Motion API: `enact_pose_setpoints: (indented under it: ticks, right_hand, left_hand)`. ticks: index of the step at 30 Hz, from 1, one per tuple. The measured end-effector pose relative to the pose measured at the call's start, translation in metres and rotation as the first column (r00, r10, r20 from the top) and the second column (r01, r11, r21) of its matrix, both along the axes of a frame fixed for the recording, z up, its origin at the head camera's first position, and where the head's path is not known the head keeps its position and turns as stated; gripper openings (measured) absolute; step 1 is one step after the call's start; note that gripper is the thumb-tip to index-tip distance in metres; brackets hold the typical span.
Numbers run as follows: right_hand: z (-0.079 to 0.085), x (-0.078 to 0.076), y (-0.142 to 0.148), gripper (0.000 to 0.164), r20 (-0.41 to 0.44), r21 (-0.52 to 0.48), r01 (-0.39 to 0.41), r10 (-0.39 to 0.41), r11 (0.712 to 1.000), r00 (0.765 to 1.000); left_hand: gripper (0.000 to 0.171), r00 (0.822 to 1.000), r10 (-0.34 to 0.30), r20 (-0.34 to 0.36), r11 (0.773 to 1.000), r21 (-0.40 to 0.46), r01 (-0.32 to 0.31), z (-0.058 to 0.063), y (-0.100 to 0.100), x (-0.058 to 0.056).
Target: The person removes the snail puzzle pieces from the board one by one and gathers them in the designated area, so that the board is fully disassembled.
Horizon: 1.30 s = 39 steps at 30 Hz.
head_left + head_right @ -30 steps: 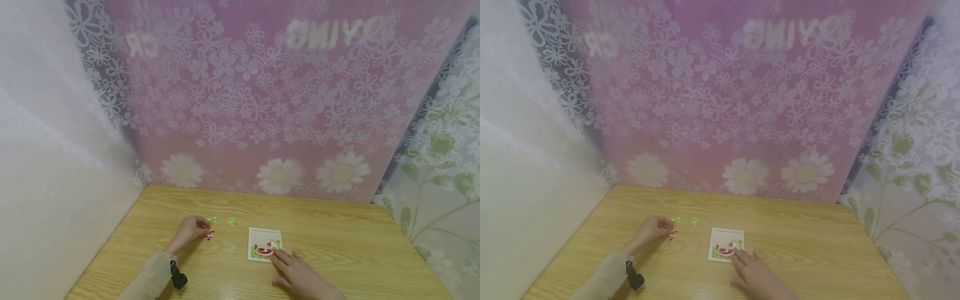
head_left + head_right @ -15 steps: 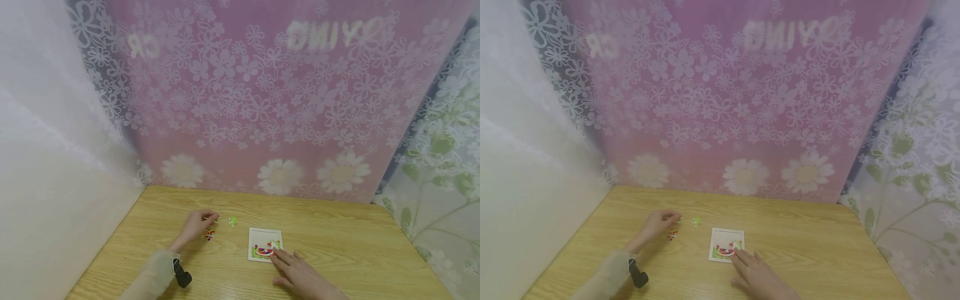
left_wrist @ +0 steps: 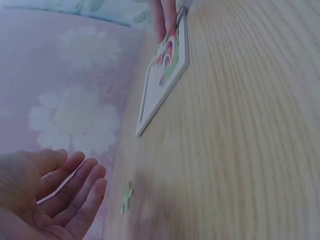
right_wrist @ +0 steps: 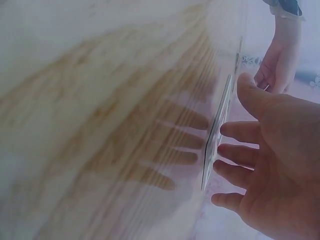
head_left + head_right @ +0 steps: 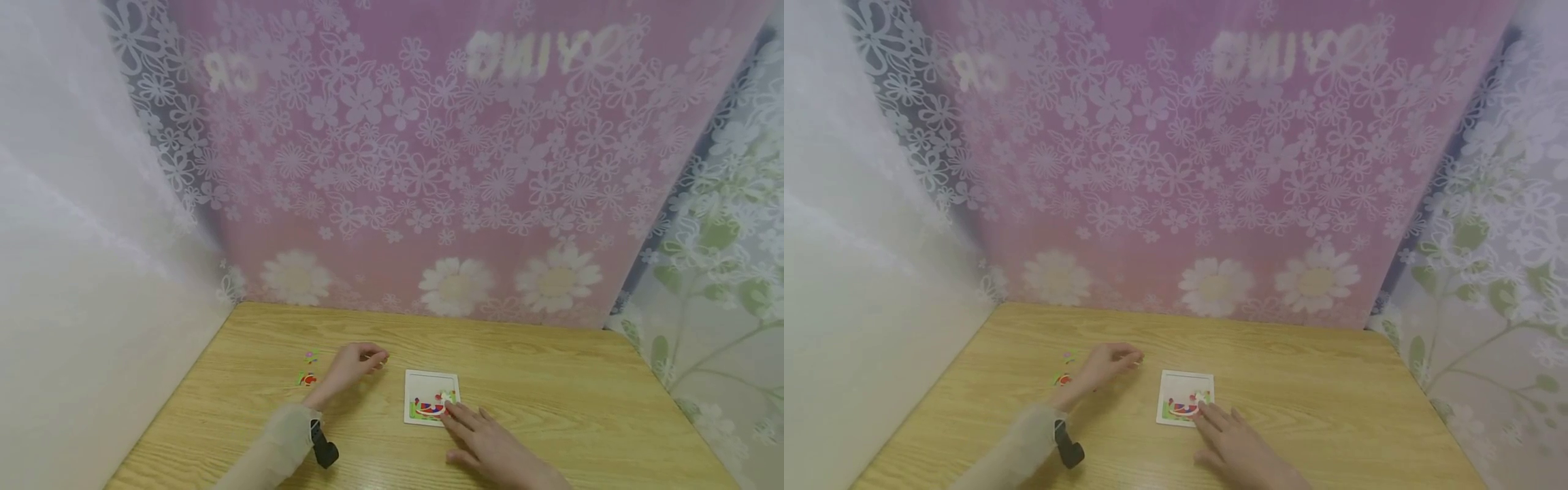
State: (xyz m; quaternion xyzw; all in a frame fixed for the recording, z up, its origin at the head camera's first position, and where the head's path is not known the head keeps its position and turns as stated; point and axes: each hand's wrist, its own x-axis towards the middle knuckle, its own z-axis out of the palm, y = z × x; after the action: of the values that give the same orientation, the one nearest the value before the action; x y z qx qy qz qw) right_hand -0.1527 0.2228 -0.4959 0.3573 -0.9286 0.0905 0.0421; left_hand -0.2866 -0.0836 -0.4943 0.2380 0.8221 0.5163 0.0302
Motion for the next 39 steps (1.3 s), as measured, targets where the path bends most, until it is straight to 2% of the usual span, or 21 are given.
enact_pose_setpoints:
  ticks: [5, 14, 21, 24, 30, 39]
  right_hand:
    - [0.003, 0.002, 0.003, 0.061, -0.016, 0.007, 0.016, -0.016, 1.000, 1.000]
    - [0.004, 0.003, 0.011, 0.068, 0.142, 0.046, 0.090, -0.095, 0.995, 0.985]
    - [0.002, 0.004, 0.014, 0.070, 0.133, 0.050, 0.107, -0.113, 0.993, 0.985]
    - [0.001, 0.003, 0.015, 0.070, 0.153, 0.053, 0.116, -0.123, 0.992, 0.981]
    - [0.003, 0.003, 0.014, 0.071, 0.184, 0.058, 0.118, -0.127, 0.991, 0.975]
    - [0.005, 0.003, 0.014, 0.071, 0.189, 0.054, 0.111, -0.119, 0.992, 0.975]
  left_hand:
    - [0.027, 0.999, -0.038, -0.010, 0.999, 0.001, 0.038, 0.001, 0.020, -0.001]
    - [0.026, 0.997, -0.061, 0.041, 0.998, -0.022, 0.062, 0.006, 0.053, 0.003]
    - [0.025, 0.995, -0.098, 0.031, 0.994, -0.041, 0.099, 0.008, 0.073, 0.006]
    - [0.025, 0.994, -0.103, 0.040, 0.994, -0.038, 0.105, 0.006, 0.080, 0.008]
    - [0.021, 0.992, -0.110, 0.062, 0.989, -0.096, 0.115, -0.002, 0.092, 0.011]
    - [0.018, 0.993, -0.114, 0.034, 0.979, -0.165, 0.118, -0.009, 0.102, 0.012]
